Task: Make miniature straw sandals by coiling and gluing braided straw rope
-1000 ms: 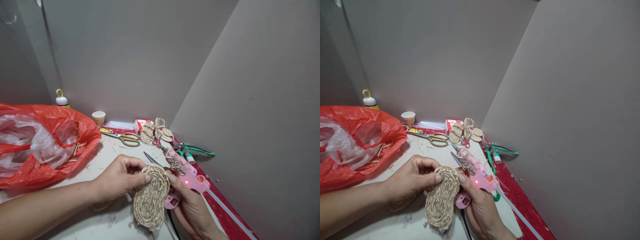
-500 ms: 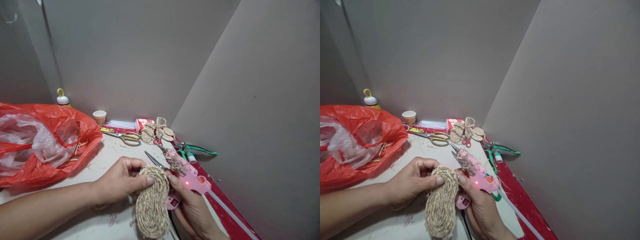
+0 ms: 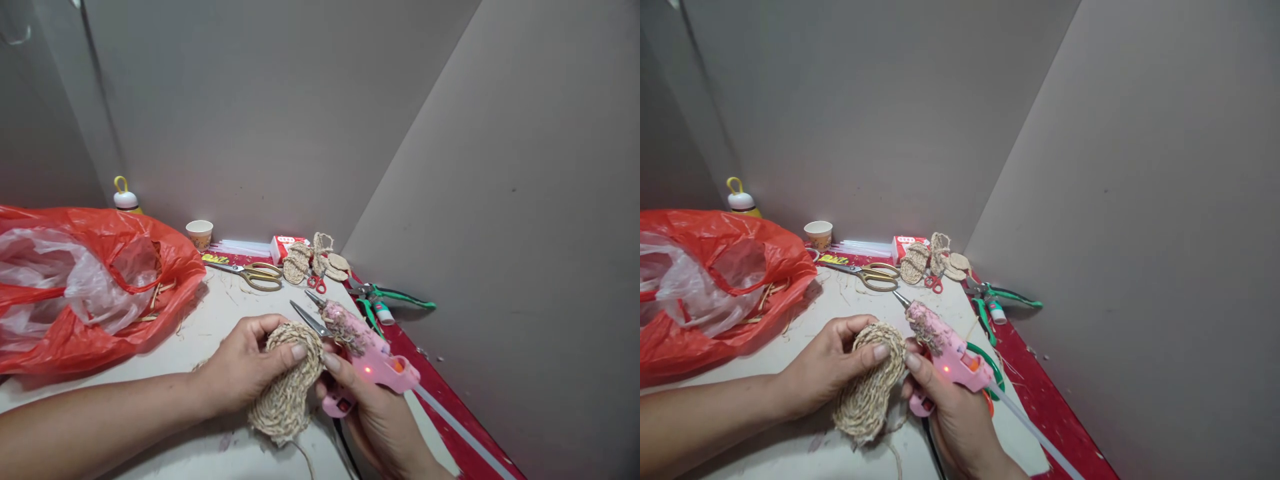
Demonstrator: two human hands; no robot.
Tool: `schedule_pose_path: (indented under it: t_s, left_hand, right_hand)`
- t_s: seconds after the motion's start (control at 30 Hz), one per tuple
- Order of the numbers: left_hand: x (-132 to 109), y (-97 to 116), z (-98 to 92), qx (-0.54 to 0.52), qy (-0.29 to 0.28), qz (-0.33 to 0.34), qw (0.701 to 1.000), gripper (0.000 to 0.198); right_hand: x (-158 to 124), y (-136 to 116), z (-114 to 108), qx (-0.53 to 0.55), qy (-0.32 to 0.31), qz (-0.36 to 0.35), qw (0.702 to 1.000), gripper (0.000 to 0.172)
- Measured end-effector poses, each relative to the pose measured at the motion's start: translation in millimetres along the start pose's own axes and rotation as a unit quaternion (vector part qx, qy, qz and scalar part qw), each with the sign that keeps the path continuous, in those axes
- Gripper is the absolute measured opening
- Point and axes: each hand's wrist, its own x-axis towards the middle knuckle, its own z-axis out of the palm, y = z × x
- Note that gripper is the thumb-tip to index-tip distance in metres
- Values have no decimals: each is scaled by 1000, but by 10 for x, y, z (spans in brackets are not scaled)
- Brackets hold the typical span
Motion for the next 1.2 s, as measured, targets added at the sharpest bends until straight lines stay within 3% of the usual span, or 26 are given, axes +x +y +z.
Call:
schedule_pose_path:
  t_s: [0.53,0.67,0.87,1.2]
  left_hand:
    - [27,-37,-5,7,17,-3,1000,28]
    - [25,-27,-23,22,43,16,999,27]
    - [16,-27,-30,24,38,24,999,21]
    - [-5,-46,-30,124,31,-38,991,21]
  right_hand:
    - [15,63,23,28,23,-11,999,24]
    - [33,68,24,40,19,-19,999,21]
    - [23,31,39,18,28,-21,999,24]
    - [-7,54,13,-37,0,-25,999,20]
